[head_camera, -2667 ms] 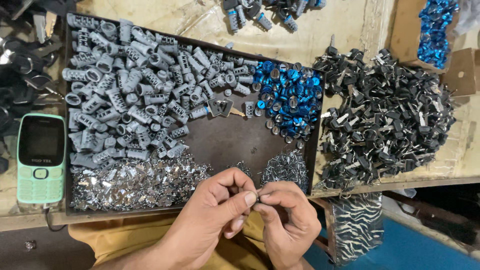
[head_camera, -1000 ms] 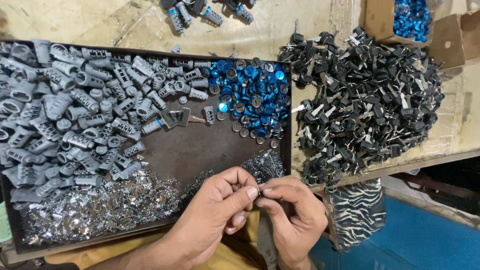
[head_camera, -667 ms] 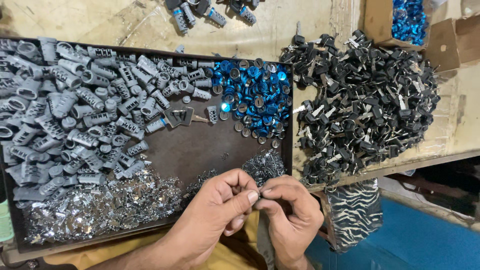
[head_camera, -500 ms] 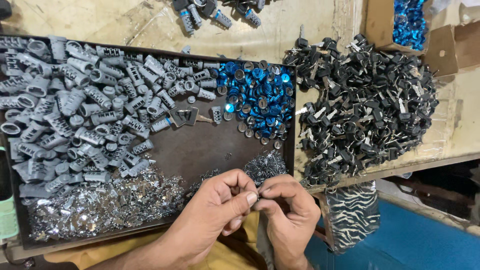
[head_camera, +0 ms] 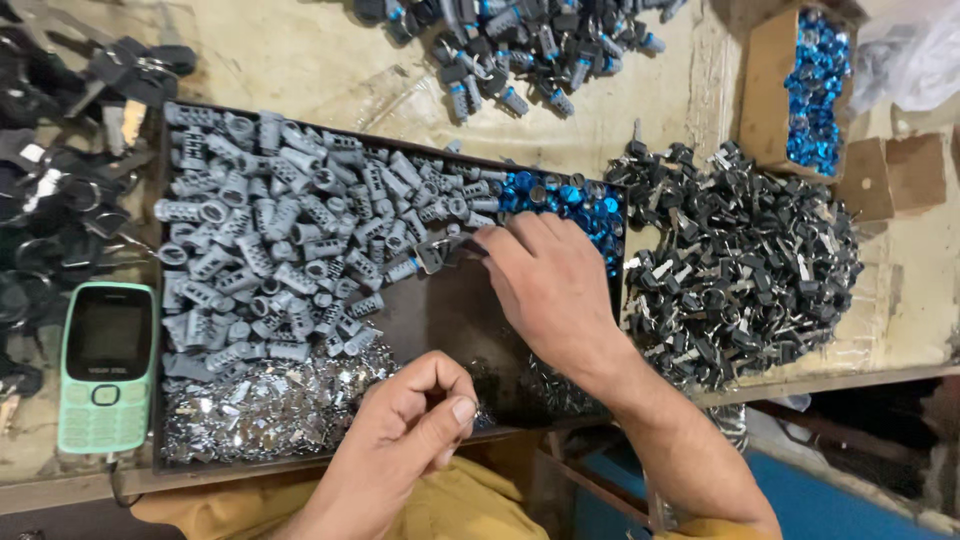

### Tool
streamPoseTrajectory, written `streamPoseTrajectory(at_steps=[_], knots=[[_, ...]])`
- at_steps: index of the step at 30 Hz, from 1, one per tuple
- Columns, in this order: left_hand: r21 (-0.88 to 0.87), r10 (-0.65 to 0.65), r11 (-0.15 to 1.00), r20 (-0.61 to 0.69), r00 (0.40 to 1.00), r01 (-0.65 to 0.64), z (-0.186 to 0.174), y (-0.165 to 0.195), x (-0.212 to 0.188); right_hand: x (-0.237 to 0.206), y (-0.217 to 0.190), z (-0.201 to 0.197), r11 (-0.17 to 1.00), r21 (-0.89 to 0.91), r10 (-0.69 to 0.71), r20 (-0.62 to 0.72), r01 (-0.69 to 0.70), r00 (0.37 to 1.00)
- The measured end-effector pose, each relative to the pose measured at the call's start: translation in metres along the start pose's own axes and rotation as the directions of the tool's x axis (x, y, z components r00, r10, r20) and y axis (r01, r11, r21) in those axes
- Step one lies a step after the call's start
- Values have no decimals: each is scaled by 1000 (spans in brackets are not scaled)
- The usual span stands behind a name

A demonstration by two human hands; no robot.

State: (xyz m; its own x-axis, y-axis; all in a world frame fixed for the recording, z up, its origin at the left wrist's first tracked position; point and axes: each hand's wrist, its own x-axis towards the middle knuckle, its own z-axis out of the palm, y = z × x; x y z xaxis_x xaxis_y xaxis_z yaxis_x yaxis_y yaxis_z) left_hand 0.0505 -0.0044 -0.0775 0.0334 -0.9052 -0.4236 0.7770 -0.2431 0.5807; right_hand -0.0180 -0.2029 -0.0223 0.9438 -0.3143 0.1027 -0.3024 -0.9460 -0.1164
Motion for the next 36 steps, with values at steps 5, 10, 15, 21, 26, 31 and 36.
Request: streamPoseTrajectory(at_steps=[5, 10, 15, 21, 26, 31, 36], knots=[[90, 149, 984, 32, 988, -152, -13, 7, -6, -24, -33, -18, 885, 407, 277, -70, -226, 958], [10, 39, 999, -9, 999, -39, -16, 12, -4, -73, -64, -1, 648, 727, 329, -1, -225, 944], [-89, -35, 995, 39, 999, 38, -12, 12, -7, -96, -71, 15, 367, 908, 449, 16, -200, 894], [-101, -7, 995, 20, 1000, 9, -7, 12, -12, -98, -71, 11, 404, 893, 429, 5, -197, 903], [-17, 72, 997, 2, 997, -72, -9, 8, -16, -93, -74, 5, 570, 806, 366, -72, -162, 928], [85, 104, 991, -52, 993, -100, -9, 2, -18, -89, -76, -4, 695, 713, 281, -144, -98, 949], [306, 346, 907, -154, 926, -288, 0, -6, -19, -87, -81, -8, 789, 611, 218, -186, -61, 958]])
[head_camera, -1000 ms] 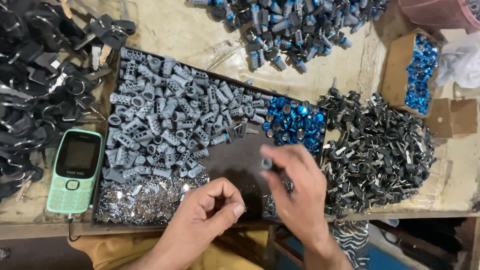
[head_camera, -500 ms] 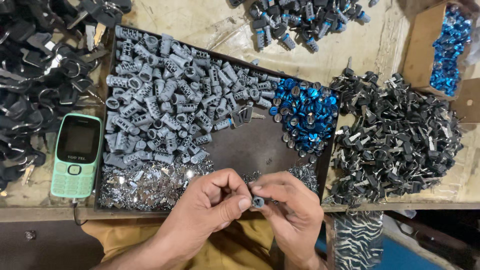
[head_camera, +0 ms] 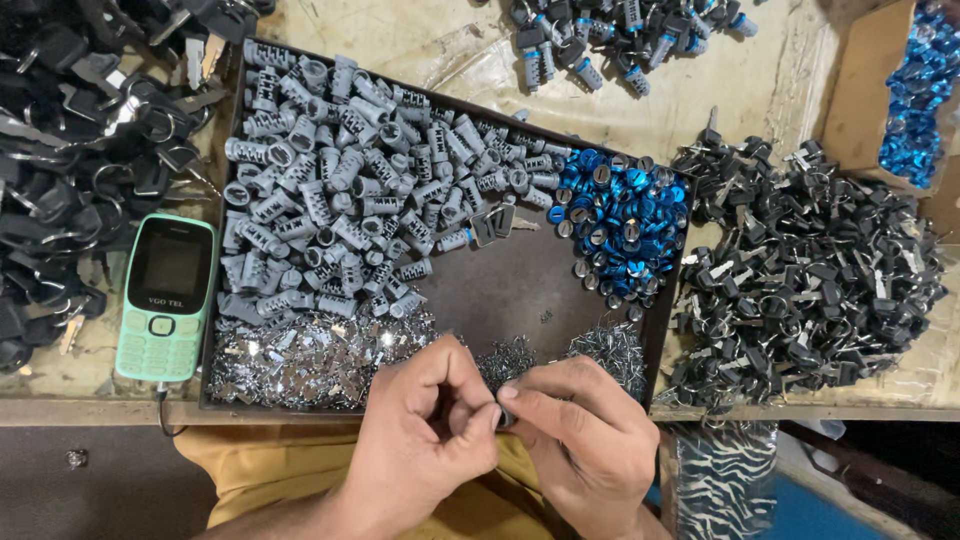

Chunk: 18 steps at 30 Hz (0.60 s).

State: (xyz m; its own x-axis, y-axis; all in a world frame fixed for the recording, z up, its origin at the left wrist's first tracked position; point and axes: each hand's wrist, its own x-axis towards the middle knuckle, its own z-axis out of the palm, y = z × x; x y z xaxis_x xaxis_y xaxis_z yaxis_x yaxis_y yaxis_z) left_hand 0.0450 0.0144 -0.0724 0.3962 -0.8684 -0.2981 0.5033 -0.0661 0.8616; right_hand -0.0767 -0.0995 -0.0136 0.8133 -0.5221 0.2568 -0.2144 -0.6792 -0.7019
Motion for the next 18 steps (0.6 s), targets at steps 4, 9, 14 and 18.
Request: streamPoseTrajectory(at_steps=[4, 9, 14, 18], knots=[[-222, -272, 932, 90, 958, 286, -8, 5, 5, -1, 5, 2, 989, 57, 137, -12, -136, 991], [633, 620, 497, 220, 753, -594, -7, 19, 0, -8, 11, 10, 985, 32, 171, -18, -170, 985], [604, 580, 509, 287, 763, -614, -14, 27, 7, -4, 9, 21, 978, 115, 181, -27, -176, 983], [544, 435, 721, 124, 892, -428, -21, 32, 8, 25, 28, 5, 976, 191, 55, 237, -102, 970]])
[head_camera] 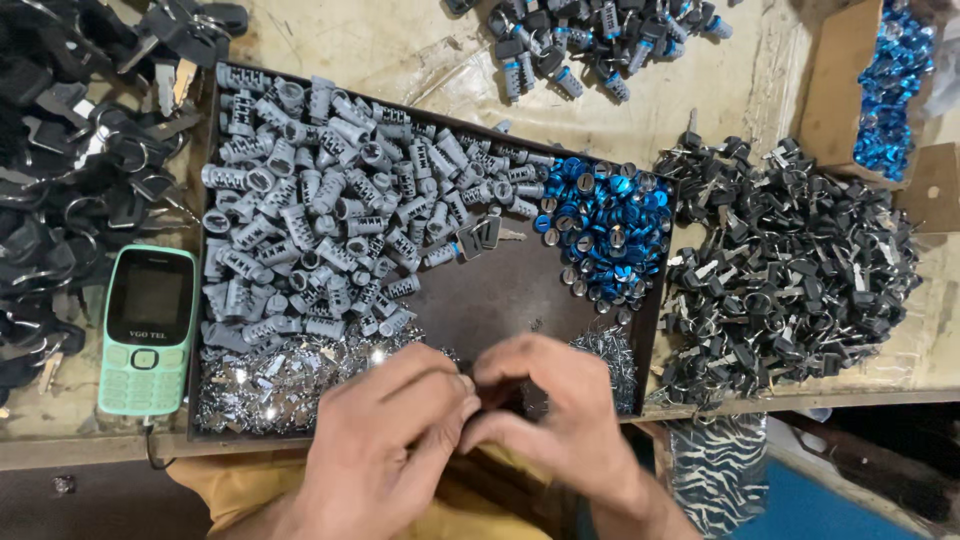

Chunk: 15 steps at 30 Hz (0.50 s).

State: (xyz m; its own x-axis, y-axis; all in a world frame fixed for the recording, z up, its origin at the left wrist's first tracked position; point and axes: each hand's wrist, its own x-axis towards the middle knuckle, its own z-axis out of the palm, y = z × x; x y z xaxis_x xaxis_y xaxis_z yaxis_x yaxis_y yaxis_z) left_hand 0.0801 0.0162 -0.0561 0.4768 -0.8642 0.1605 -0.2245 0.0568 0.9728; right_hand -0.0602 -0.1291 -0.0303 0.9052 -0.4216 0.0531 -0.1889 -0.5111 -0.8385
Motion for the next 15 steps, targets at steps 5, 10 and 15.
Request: streamPoseTrajectory(at_steps=[5, 10, 15], knots=[[-109, -104, 989, -62, 993, 97, -3, 0, -3, 41, 27, -31, 780, -597, 36, -255, -187, 966], [-130, -184, 976, -41, 982, 177, 0, -3, -10, 57, 32, -29, 734, -668, -12, -193, -123, 981], [-154, -218, 964, 9, 976, 216, -2, -8, -12, 48, 30, -25, 757, -643, -26, -208, -117, 978]])
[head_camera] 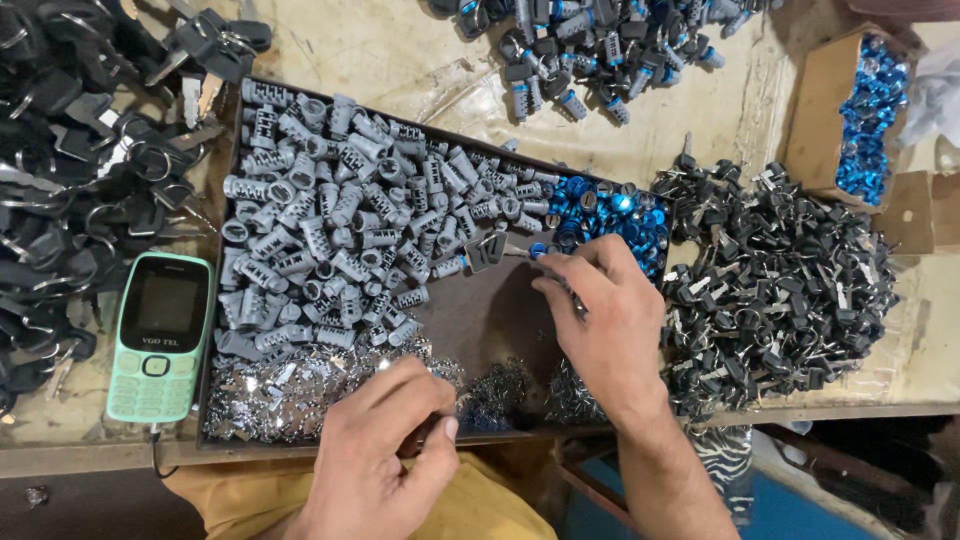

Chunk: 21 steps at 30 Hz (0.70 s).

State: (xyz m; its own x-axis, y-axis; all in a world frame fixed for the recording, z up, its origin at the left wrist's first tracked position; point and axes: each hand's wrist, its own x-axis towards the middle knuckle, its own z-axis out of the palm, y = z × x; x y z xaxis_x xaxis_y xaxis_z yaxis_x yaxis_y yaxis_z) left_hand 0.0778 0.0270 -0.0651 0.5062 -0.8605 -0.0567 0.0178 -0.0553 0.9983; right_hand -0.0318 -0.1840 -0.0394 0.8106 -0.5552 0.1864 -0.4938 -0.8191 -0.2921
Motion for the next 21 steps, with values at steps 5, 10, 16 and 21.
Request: streamPoseTrajectory(at_steps=[5, 10, 16, 21], knots=[[-24, 53, 998, 56, 997, -52, 3, 3, 3, 1, 8, 8, 1000, 6, 1, -27, 0, 1000], [-29, 36, 999, 50, 998, -35, 1, 3, 3, 0, 8, 5, 999, 34, -30, -93, 34, 995], [-71, 6, 997, 42, 999, -3, 6, 2, -1, 6, 8, 11, 1000, -22, 3, -30, -4, 1000], [-55, 77, 996, 37, 996, -75, 5, 4, 1, -16, -3, -2, 997, 70, -11, -82, 17, 997]])
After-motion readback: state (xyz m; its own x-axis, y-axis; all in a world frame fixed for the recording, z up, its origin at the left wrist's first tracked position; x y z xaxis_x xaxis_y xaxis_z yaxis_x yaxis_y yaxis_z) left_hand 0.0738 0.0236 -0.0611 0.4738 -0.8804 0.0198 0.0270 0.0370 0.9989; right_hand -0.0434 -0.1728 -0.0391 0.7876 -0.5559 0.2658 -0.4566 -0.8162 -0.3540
